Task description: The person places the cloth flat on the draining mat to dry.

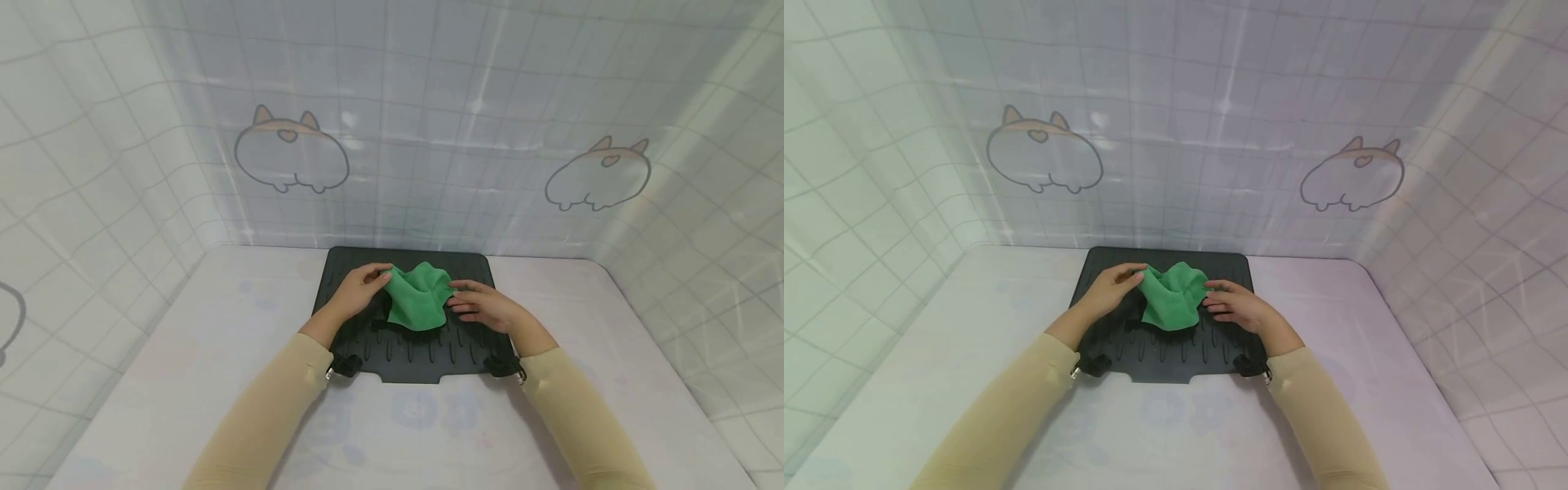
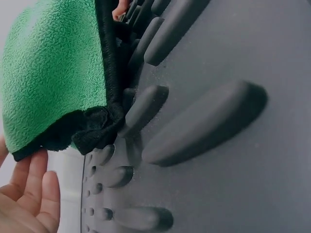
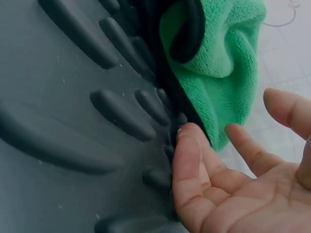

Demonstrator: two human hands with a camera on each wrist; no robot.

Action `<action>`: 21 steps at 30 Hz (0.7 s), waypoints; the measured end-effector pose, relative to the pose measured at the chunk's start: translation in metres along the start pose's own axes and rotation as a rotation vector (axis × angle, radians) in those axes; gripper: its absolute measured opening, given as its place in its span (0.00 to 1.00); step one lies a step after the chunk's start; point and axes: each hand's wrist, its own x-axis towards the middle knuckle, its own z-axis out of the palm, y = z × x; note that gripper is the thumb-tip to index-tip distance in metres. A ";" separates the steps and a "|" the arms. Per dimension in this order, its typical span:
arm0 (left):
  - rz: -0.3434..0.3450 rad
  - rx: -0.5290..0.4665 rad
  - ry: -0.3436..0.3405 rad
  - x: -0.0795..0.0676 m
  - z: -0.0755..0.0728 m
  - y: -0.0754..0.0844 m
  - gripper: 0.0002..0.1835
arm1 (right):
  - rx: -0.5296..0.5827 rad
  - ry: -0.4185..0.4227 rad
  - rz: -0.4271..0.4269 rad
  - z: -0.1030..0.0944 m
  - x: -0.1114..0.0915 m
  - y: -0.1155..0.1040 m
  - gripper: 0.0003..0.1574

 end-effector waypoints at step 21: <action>0.011 0.126 0.166 -0.009 -0.015 -0.008 0.16 | 0.115 0.229 -0.243 0.002 0.008 -0.007 0.28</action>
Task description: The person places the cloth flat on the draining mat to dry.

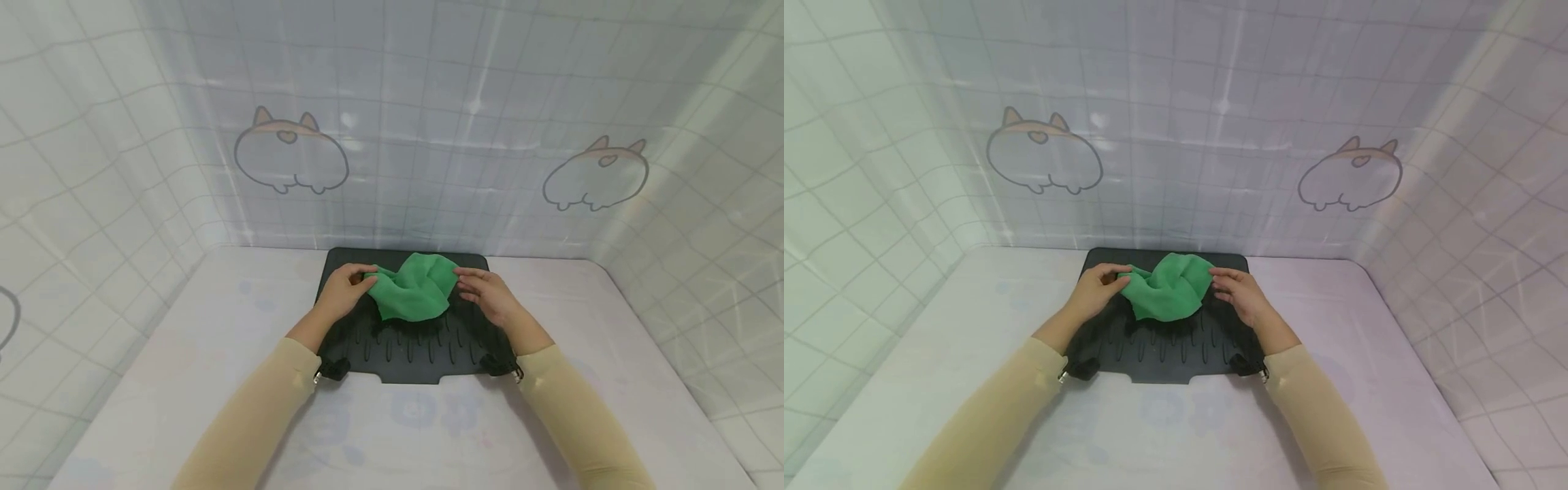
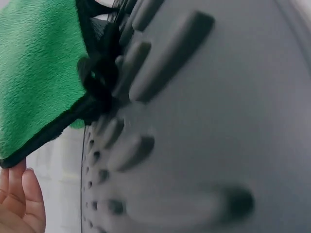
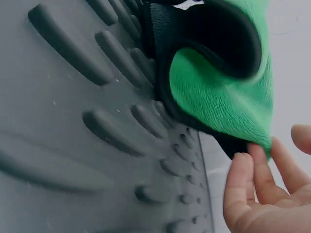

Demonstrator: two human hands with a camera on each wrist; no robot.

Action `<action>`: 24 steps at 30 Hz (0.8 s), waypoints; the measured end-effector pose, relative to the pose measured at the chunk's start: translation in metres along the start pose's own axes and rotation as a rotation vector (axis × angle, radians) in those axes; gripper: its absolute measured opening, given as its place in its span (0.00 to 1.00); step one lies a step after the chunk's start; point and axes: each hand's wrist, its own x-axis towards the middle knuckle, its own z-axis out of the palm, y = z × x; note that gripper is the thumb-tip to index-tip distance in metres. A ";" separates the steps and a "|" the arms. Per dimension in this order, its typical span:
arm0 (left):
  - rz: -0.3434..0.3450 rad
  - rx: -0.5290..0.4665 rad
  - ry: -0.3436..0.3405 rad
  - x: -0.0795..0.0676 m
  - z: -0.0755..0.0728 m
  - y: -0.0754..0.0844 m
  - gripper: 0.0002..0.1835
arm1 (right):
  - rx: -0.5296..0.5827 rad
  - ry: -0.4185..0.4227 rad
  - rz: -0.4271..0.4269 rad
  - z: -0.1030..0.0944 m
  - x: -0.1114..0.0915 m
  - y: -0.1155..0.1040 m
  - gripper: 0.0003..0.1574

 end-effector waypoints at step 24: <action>-0.098 0.134 -0.135 -0.011 -0.029 -0.017 0.24 | -0.453 0.023 0.101 -0.030 -0.007 -0.007 0.23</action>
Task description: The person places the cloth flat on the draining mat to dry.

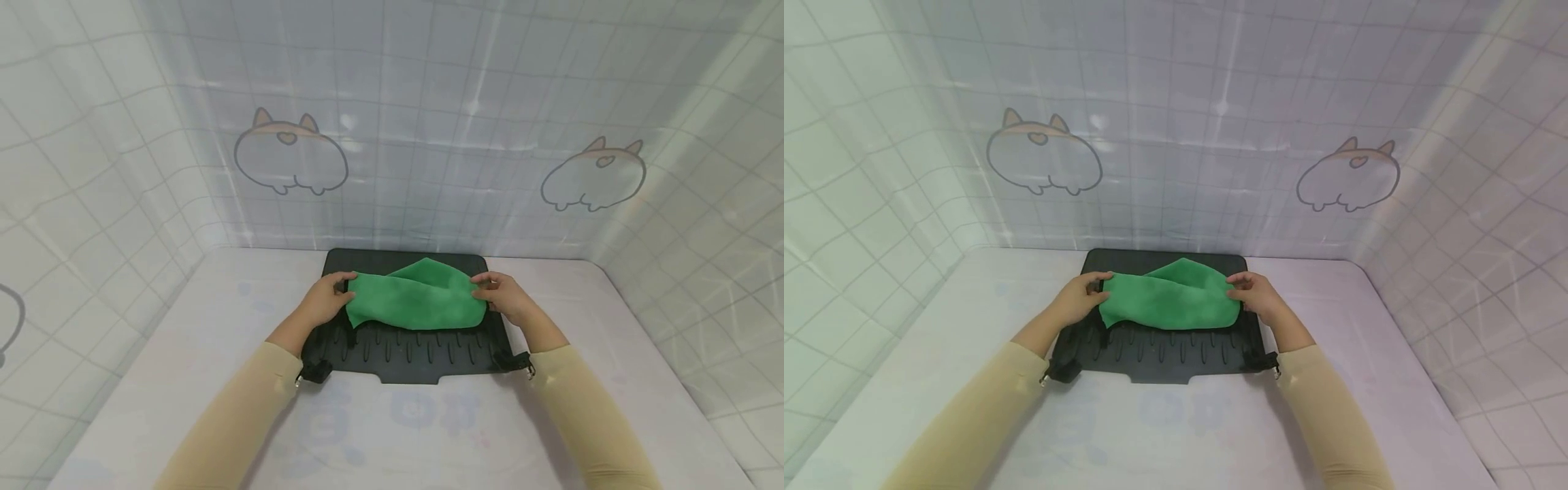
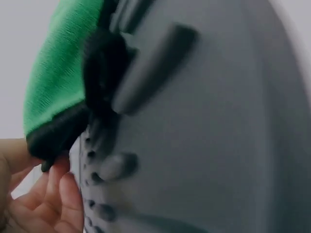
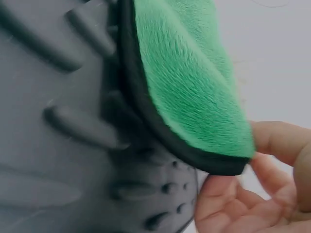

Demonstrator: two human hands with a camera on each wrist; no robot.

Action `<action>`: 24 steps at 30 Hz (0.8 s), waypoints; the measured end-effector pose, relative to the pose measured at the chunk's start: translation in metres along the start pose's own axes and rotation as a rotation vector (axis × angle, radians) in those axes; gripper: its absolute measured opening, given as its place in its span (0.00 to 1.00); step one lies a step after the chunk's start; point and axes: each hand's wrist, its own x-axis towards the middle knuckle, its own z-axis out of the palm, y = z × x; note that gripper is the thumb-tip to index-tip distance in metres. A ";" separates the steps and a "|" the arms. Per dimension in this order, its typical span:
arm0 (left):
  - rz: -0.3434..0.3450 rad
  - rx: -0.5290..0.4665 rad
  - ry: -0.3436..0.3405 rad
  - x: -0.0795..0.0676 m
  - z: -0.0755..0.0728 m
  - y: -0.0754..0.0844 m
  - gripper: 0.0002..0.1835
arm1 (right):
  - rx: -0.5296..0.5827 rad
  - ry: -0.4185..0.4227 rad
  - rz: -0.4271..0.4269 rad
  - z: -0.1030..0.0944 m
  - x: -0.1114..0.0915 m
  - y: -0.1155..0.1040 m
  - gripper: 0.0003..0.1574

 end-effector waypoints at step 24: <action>-0.030 -0.422 -0.133 0.006 0.002 0.000 0.24 | 0.521 -0.403 -0.026 -0.001 0.021 0.001 0.32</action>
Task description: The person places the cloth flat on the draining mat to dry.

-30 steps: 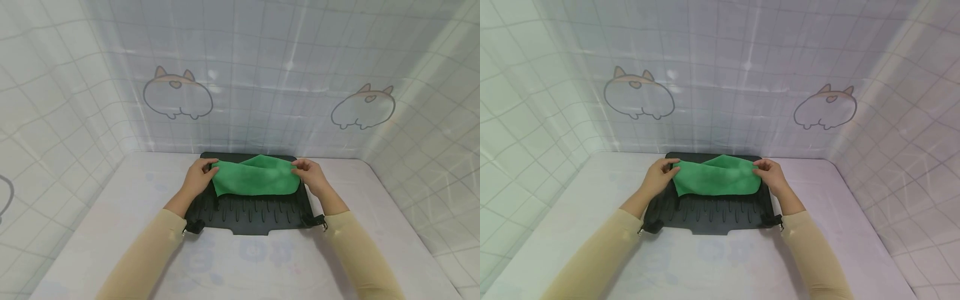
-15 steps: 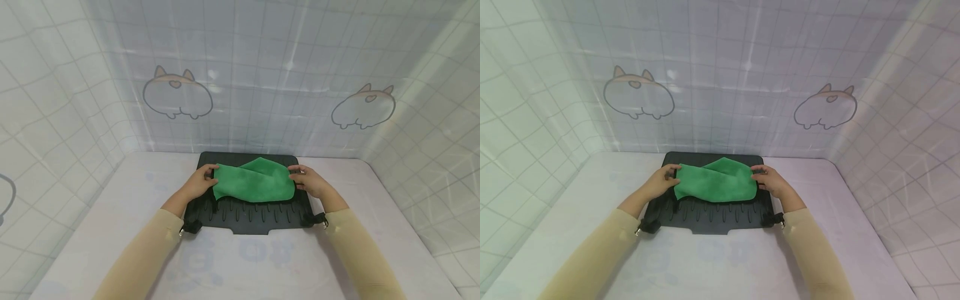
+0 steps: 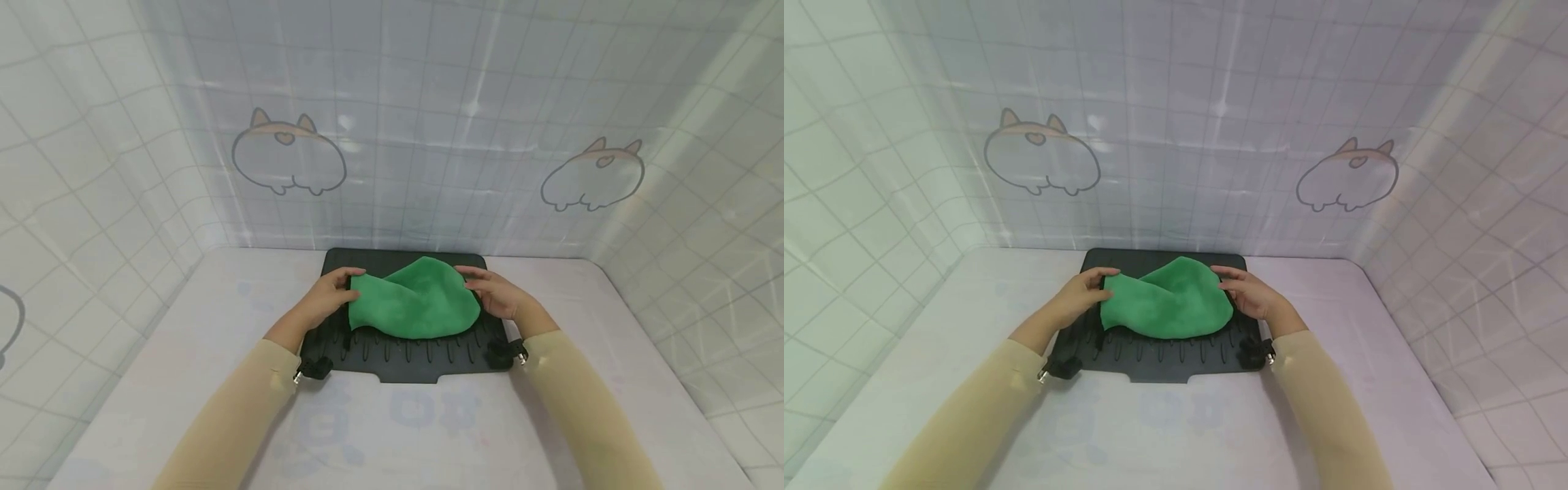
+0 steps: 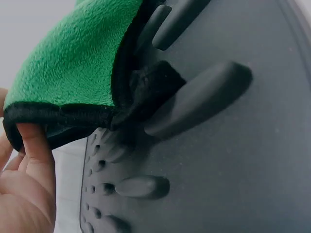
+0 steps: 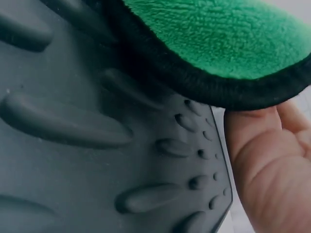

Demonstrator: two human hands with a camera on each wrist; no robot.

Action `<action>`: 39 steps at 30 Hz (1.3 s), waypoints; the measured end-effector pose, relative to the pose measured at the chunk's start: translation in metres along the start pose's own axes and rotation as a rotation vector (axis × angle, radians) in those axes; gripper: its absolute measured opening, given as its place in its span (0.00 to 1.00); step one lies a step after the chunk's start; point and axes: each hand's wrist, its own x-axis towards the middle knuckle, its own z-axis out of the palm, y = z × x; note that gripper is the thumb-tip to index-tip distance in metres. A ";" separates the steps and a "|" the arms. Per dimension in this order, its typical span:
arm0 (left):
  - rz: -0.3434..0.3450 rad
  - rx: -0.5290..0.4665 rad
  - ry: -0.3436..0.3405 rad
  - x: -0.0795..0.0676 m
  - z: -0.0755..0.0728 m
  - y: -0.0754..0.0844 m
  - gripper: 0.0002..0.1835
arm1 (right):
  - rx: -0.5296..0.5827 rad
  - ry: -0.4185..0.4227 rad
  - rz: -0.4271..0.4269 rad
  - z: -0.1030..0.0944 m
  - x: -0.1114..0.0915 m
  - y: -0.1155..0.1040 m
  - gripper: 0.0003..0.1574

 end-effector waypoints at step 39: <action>0.086 0.479 -0.067 0.001 0.000 0.001 0.30 | -0.446 0.374 -0.127 -0.006 -0.006 0.003 0.31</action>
